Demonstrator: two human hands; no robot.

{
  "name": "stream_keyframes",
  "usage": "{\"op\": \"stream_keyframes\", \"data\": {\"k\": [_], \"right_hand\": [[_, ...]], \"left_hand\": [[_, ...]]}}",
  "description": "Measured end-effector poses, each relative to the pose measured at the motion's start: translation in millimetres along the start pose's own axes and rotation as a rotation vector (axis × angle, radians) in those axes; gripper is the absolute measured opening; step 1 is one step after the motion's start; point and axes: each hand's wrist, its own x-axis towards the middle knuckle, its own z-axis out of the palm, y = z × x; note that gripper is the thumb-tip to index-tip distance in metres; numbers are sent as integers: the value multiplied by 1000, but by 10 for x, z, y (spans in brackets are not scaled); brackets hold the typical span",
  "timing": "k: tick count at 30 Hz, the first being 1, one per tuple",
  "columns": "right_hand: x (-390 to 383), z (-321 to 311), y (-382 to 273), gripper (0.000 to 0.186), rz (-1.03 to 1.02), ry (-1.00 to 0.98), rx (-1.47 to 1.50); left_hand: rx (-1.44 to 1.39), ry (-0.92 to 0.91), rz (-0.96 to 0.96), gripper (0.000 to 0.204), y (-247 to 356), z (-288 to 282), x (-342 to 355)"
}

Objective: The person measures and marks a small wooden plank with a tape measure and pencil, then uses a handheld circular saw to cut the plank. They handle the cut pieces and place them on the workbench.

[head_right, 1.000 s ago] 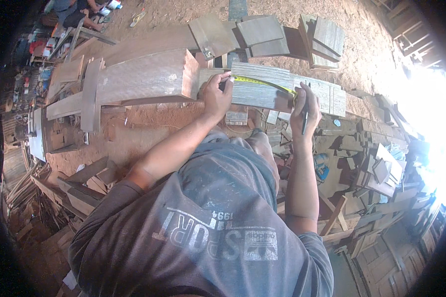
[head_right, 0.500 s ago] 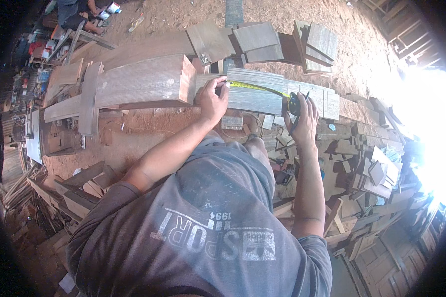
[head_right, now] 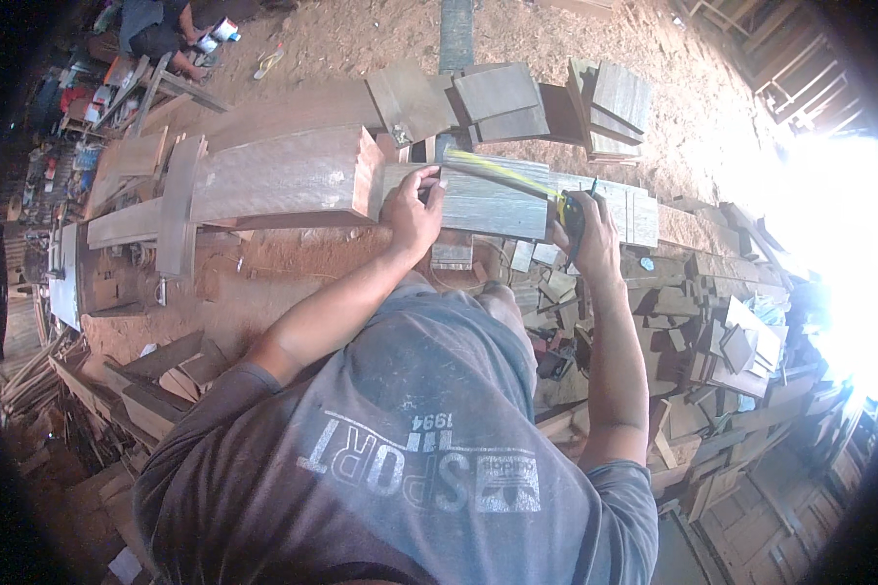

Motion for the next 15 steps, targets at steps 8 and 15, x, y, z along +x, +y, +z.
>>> {"op": "stream_keyframes", "data": {"k": [8, 15], "right_hand": [[55, -112, 16, 61, 117, 139, 111], [-10, -148, 518, 64, 115, 100, -84]], "left_hand": [[-55, -44, -123, 35, 51, -52, 15], [103, -176, -168, 57, 139, -187, -115]]}}
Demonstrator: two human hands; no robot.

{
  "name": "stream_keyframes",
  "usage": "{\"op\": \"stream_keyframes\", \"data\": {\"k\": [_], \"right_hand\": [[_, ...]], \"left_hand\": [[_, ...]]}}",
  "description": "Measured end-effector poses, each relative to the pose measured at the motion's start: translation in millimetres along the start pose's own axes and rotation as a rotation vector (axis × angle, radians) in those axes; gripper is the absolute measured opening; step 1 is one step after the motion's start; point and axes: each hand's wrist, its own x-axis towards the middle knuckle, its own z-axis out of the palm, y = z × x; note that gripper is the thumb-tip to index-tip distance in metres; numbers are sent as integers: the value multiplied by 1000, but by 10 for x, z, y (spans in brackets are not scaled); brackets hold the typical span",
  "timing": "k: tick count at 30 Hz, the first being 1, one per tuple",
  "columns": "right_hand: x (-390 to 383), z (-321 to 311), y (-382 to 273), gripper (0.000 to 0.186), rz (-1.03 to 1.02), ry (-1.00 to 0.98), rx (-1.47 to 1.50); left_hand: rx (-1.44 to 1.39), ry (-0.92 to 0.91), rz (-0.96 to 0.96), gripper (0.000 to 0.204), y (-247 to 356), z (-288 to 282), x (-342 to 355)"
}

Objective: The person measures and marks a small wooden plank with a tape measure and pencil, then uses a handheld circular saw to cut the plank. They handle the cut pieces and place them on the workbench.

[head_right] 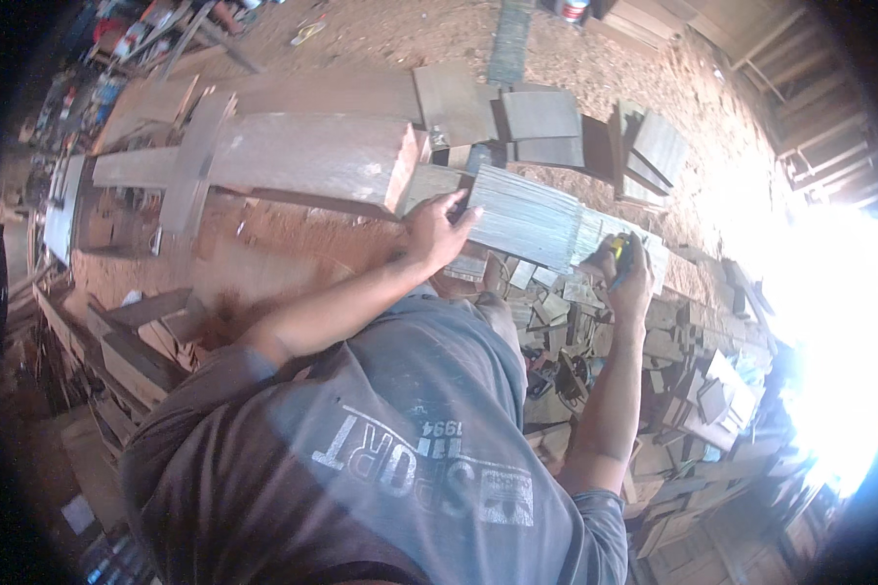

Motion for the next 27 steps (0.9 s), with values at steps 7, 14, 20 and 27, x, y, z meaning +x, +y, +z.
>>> {"op": "stream_keyframes", "data": {"k": [7, 14, 20, 27], "right_hand": [[113, 204, -533, 57, -71, 158, -54], [-68, 546, -1275, 60, 200, -30, 339], [-148, 823, -1109, 61, 141, 79, 445], [-135, 695, -1302, 63, 266, -21, 438]], "left_hand": [[-35, -51, -47, 56, 12, -52, -8], [-74, -44, 13, 53, -31, -45, -43], [-64, 21, 126, 46, -54, -33, -49], [-10, -99, 32, 51, -56, -109, -29]]}}
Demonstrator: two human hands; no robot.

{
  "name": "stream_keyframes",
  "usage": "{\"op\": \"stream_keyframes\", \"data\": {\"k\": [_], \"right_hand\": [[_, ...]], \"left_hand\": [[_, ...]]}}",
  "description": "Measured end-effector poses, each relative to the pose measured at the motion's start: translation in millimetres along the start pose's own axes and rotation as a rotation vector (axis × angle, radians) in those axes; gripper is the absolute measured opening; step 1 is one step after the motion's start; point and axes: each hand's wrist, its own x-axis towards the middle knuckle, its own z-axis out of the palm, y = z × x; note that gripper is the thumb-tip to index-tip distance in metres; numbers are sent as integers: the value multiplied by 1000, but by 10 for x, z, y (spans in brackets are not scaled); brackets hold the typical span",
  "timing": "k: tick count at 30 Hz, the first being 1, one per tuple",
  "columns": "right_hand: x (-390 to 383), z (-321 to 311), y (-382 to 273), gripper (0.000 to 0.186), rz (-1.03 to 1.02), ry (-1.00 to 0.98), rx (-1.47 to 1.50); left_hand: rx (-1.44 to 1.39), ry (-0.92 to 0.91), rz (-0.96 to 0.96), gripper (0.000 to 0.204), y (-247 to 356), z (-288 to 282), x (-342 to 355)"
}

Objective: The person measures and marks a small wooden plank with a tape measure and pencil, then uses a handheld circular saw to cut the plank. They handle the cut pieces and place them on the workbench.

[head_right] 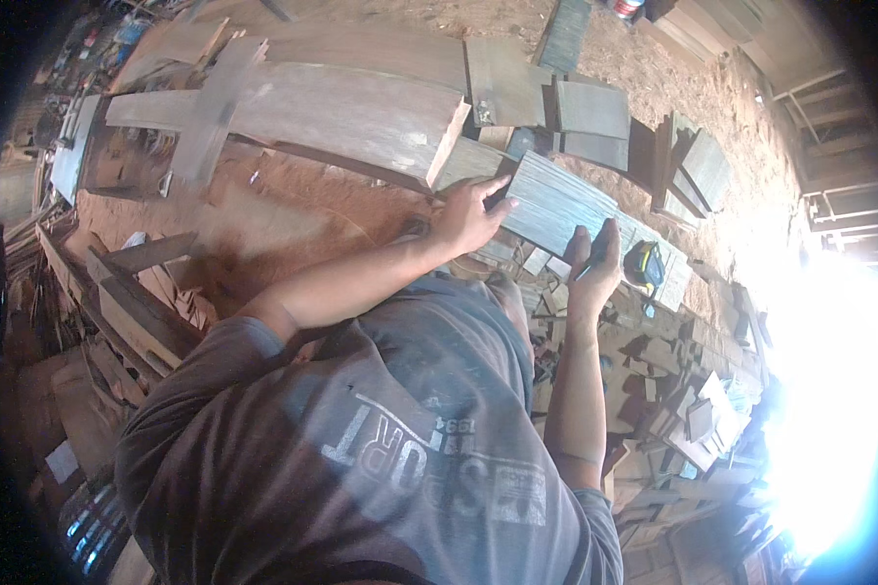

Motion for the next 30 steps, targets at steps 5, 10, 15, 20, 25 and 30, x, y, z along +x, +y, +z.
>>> {"op": "stream_keyframes", "data": {"k": [5, 10, 15, 20, 25, 30], "right_hand": [[-38, 6, 86, 64, -33, 134, 21], [-64, -93, 303, 62, 108, 180, 1], [-141, -94, 207, 58, 120, 85, 68], [-142, -89, 208, 57, 195, 63, 211], [-122, -51, 387, 52, 153, 124, 278], [-118, -129, 257, 53, 249, 34, 282]], "left_hand": [[-469, -54, -111, 58, -205, -43, -52], [-486, -126, -108, 58, -220, -63, -95], [-434, -167, -166, 56, -28, -171, -107], [-345, -99, -102, 58, -282, 96, 165], [-342, -133, -126, 54, -4, -116, 260], [-324, -133, -68, 52, -138, -39, 440]]}}
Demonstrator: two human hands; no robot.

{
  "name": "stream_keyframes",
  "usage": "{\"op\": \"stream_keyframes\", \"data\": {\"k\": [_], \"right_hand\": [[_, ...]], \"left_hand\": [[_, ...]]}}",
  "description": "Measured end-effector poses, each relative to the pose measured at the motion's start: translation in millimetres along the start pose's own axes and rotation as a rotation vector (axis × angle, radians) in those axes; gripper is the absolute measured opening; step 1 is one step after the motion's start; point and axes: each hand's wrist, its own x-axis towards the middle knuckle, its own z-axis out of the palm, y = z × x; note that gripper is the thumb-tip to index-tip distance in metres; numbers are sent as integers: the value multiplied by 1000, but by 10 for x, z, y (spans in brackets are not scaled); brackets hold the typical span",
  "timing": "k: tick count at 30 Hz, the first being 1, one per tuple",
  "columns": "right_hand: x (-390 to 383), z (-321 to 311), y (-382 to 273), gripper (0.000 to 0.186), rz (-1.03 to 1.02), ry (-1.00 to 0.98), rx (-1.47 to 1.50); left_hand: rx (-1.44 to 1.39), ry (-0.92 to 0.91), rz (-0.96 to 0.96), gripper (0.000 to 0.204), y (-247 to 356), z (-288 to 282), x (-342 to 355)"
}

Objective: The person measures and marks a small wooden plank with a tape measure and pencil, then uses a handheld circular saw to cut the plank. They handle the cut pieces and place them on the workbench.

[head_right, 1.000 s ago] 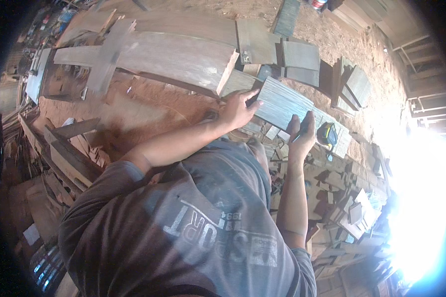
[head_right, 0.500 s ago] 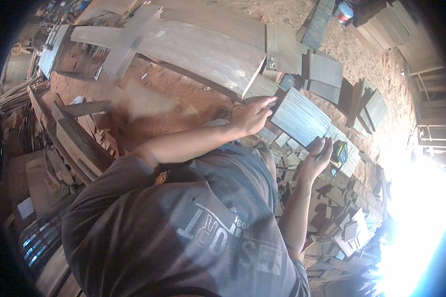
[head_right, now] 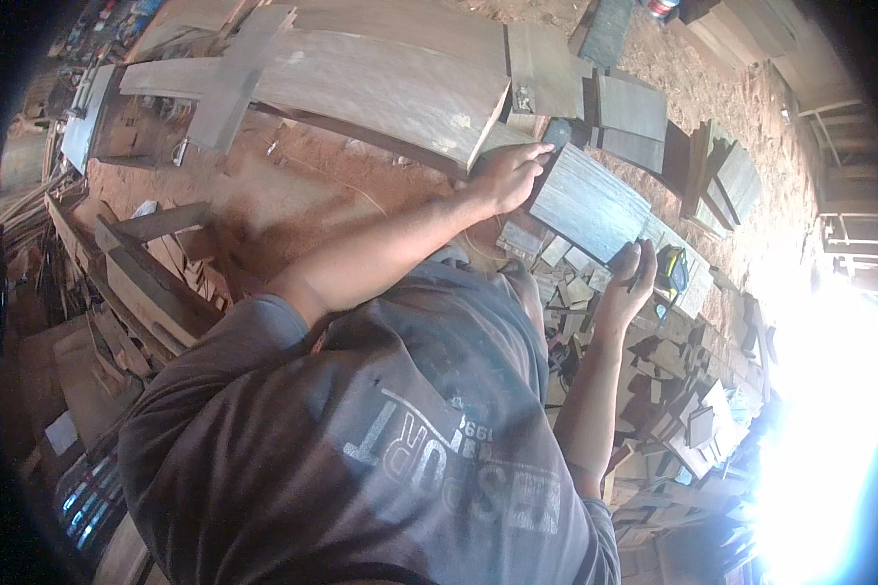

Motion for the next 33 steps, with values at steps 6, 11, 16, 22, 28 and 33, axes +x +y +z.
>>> {"op": "stream_keyframes", "data": {"k": [6, 11, 16, 22, 28, 33], "right_hand": [[-29, -41, 56, 51, 0, 16, 77], [-31, -69, 172, 49, -87, 41, 42], [54, -82, 249, 47, -105, 18, 85], [-3, -92, 222, 43, -221, 94, -68], [-554, -211, 52, 32, -203, 384, -61], [-1245, -225, 510, 33, 41, 462, -5]], "left_hand": [[-168, -98, -157, 52, -8, -139, -191], [-152, -156, -157, 52, -72, -213, -526], [-155, -88, -54, 51, -246, -78, -615], [-166, -61, -119, 50, -21, -105, -693], [-391, -448, 59, 16, 1124, -311, -1040], [-801, -1334, 480, 27, 2562, -240, -1063]]}}
